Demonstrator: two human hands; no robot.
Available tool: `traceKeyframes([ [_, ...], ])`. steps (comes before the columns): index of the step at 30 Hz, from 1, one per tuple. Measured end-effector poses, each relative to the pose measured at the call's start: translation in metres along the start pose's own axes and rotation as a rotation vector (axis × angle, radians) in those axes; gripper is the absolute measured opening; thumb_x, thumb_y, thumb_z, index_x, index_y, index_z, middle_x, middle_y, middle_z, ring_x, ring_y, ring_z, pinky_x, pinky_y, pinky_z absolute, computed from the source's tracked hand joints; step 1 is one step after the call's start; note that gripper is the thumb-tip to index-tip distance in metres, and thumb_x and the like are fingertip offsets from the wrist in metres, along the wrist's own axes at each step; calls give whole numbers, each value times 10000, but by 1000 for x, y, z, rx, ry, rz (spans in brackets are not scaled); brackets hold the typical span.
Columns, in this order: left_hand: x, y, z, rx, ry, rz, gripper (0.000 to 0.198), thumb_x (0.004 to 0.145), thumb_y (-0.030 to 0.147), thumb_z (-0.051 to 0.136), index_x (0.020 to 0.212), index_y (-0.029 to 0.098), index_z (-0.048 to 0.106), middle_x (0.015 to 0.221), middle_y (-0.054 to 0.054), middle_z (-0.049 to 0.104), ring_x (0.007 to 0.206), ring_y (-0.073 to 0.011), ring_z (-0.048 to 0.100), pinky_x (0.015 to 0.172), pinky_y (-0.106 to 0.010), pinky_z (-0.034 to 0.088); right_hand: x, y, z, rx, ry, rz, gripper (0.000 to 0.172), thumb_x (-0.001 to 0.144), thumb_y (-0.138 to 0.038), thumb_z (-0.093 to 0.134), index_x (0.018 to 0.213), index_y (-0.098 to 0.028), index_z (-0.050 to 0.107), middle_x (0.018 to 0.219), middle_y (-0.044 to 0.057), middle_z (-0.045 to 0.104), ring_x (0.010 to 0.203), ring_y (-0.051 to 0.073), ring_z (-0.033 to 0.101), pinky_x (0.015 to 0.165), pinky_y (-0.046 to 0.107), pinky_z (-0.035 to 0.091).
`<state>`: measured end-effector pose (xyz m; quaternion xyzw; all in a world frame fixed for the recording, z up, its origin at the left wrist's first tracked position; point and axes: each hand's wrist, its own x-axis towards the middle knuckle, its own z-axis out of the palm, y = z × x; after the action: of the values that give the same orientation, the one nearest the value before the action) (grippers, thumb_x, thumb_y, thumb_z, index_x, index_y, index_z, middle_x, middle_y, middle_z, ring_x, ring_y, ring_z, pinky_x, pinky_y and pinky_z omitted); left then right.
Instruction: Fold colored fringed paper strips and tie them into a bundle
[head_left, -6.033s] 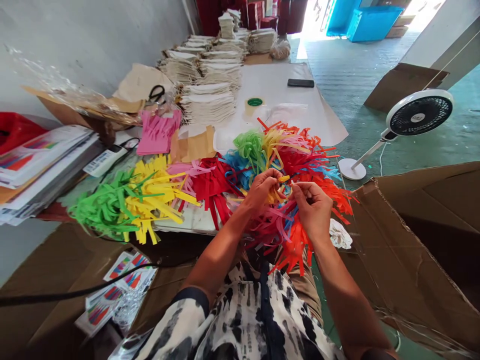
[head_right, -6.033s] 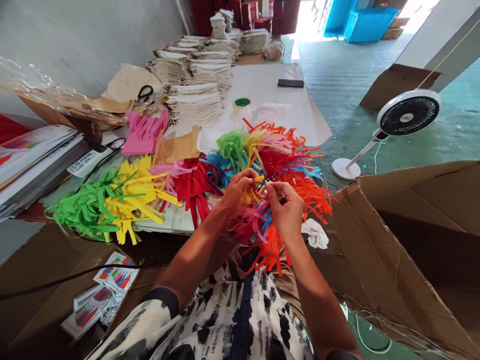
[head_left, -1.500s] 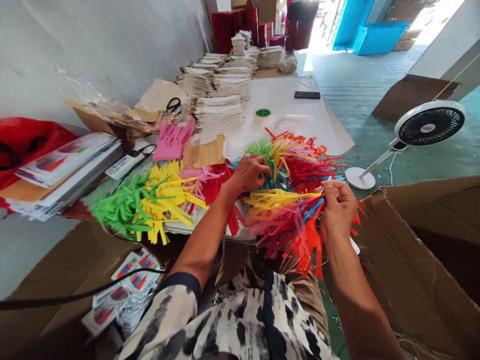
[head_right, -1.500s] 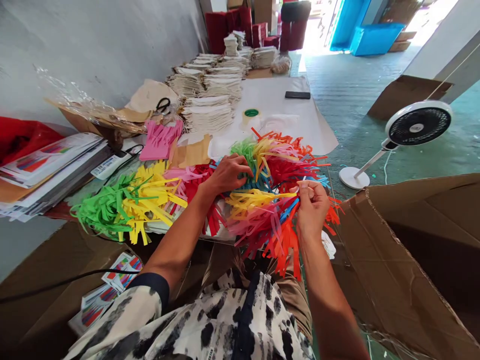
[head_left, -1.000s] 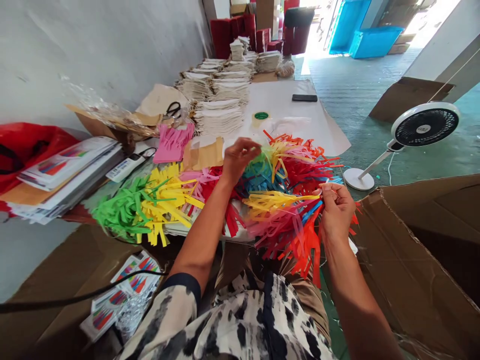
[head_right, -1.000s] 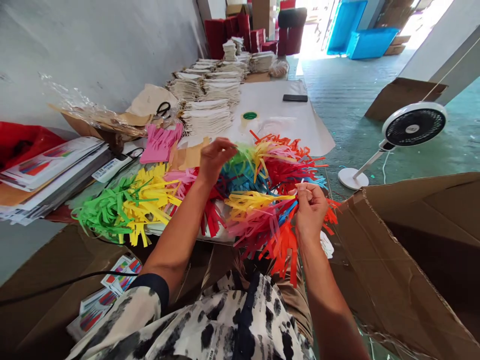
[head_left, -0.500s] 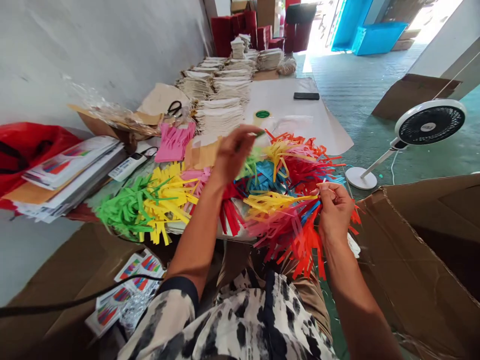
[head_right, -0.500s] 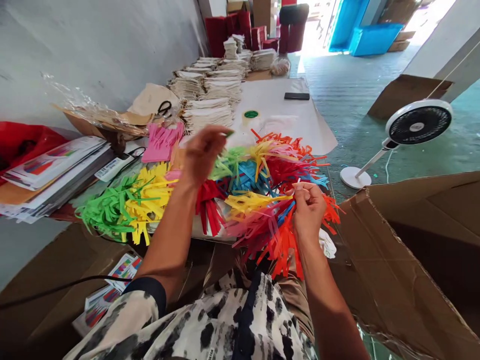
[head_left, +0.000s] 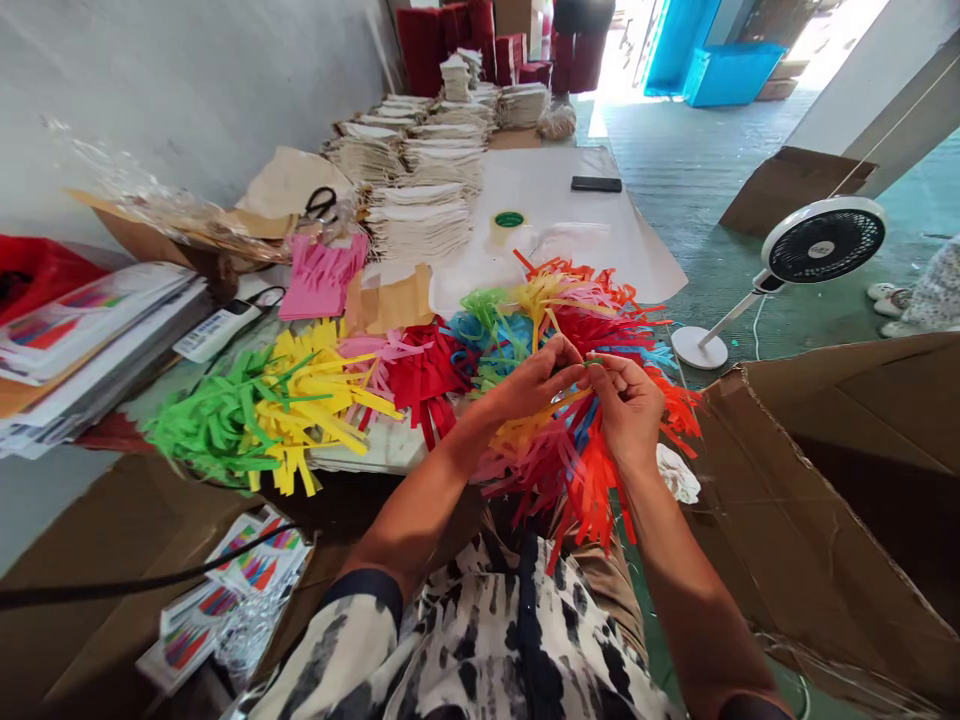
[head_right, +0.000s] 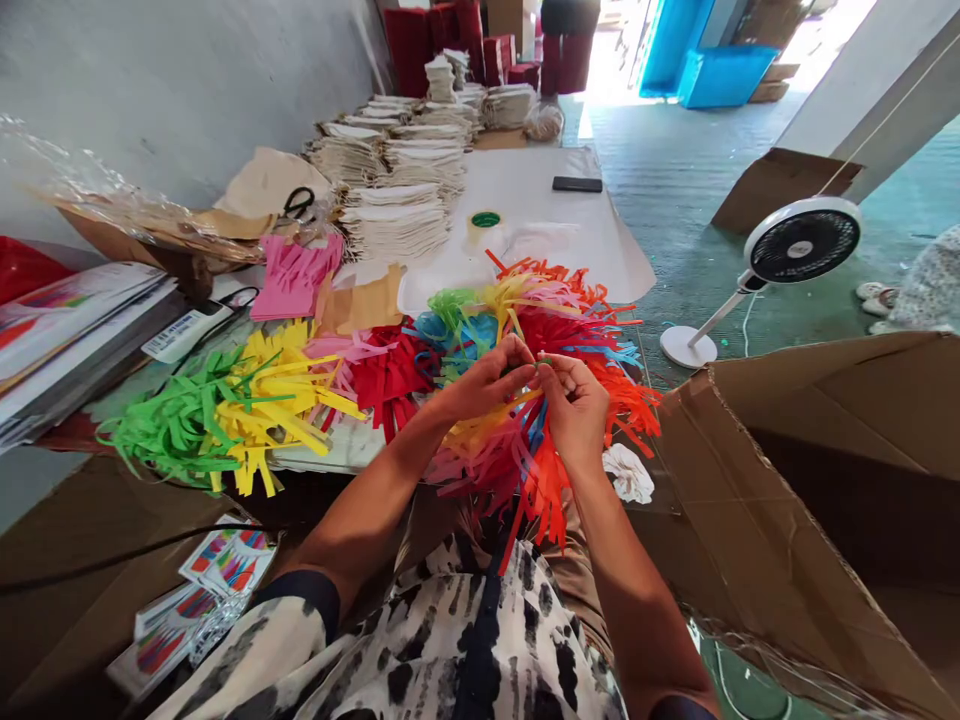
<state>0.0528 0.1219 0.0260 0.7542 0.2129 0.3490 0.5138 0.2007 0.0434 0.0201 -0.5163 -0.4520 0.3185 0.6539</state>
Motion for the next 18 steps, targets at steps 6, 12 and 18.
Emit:
traceKeyframes([
  [6, -4, -1, -1, 47, 15, 2, 363, 996, 538, 630, 1017, 197, 508, 860, -1, 582, 726, -117, 531, 679, -261, 429, -1, -2, 1, -48, 10, 7, 271, 900, -485, 758, 938, -217, 746, 731, 0, 722, 657, 148, 625, 629, 277, 489],
  [12, -9, 1, -2, 381, 177, 93, 121, 968, 286, 646, 1012, 211, 563, 872, 10, 646, 740, -120, 573, 710, -265, 434, 2, -1, 2, -40, 43, 15, 317, 892, -516, 770, 887, -202, 725, 708, 2, 708, 595, 122, 550, 577, 256, 429],
  [18, -13, 0, 2, 82, 174, 37, 292, 978, 465, 681, 1038, 194, 593, 974, -35, 668, 865, -142, 624, 801, -275, 495, 1, 4, 2, 25, -48, 34, 346, 878, -518, 791, 1034, -215, 733, 697, -23, 687, 647, 145, 627, 636, 275, 494],
])
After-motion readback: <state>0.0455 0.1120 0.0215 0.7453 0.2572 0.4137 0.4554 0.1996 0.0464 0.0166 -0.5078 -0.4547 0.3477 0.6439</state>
